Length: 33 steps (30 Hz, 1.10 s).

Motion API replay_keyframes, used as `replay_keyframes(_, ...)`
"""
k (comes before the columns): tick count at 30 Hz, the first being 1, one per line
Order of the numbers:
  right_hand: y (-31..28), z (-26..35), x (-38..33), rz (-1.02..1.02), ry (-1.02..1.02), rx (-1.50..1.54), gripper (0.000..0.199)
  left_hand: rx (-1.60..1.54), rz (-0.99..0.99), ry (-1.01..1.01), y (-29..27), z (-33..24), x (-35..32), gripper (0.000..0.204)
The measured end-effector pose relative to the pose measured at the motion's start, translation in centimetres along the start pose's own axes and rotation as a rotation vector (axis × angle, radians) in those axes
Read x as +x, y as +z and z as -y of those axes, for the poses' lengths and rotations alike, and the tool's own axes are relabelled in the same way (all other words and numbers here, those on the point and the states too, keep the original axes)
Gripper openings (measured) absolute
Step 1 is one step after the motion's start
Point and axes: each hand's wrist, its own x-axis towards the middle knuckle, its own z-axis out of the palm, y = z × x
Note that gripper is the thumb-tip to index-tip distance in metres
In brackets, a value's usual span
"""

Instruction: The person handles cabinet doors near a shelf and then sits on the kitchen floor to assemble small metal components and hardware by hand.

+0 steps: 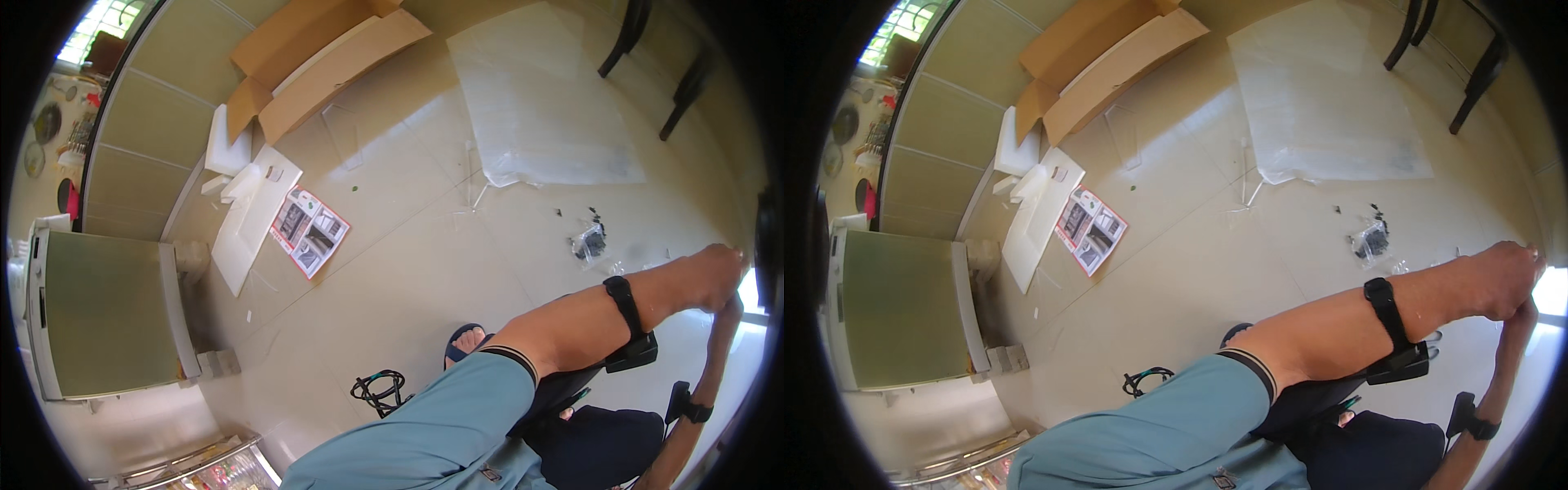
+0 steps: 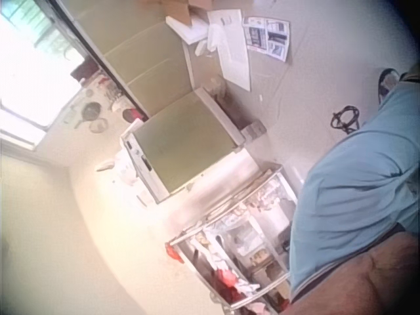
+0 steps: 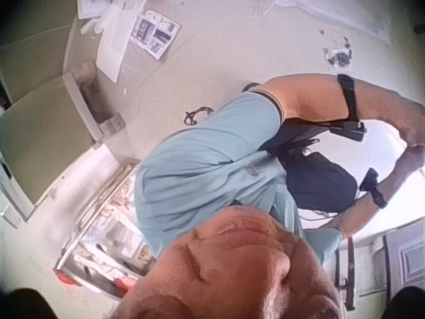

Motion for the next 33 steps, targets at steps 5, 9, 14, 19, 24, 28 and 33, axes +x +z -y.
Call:
replay_keyframes(5, 0.1, 3.2, -1.3, 0.095, 0.038, 0.375, 0.026, -0.143, -0.083, -0.185, -3.7, 4.6, 0.4, 0.058)
replay_keyframes(9, -4.2, 3.7, -4.2, 0.029, -0.003, 0.258, 0.015, 0.000, -0.158, -0.341, -10.7, 14.2, -3.8, 0.063)
replay_keyframes(14, -6.1, 7.2, -7.9, -0.045, 0.032, 0.463, 0.007, 0.740, -0.021, -0.776, -15.2, 26.3, -21.4, 0.067)
replay_keyframes(19, -10.1, 9.3, -13.2, -0.123, -0.033, 0.246, 0.006, 0.819, 0.138, -1.072, -12.1, 28.3, -26.2, 0.053)
replay_keyframes(24, -8.5, 10.1, -15.2, -0.149, -0.012, 0.365, 0.006, 0.988, 0.353, -0.978, -11.9, 29.2, -26.1, 0.029)
replay_keyframes(28, -7.3, 11.2, -14.9, -0.192, 0.086, 0.466, 0.006, 0.951, -0.005, -1.215, -15.3, 31.5, -25.8, 0.026)
replay_keyframes(33, -5.9, 9.7, -14.8, -0.127, 0.113, 0.646, 0.007, -0.413, -0.881, -1.116, -24.6, 33.9, -23.2, 0.021)
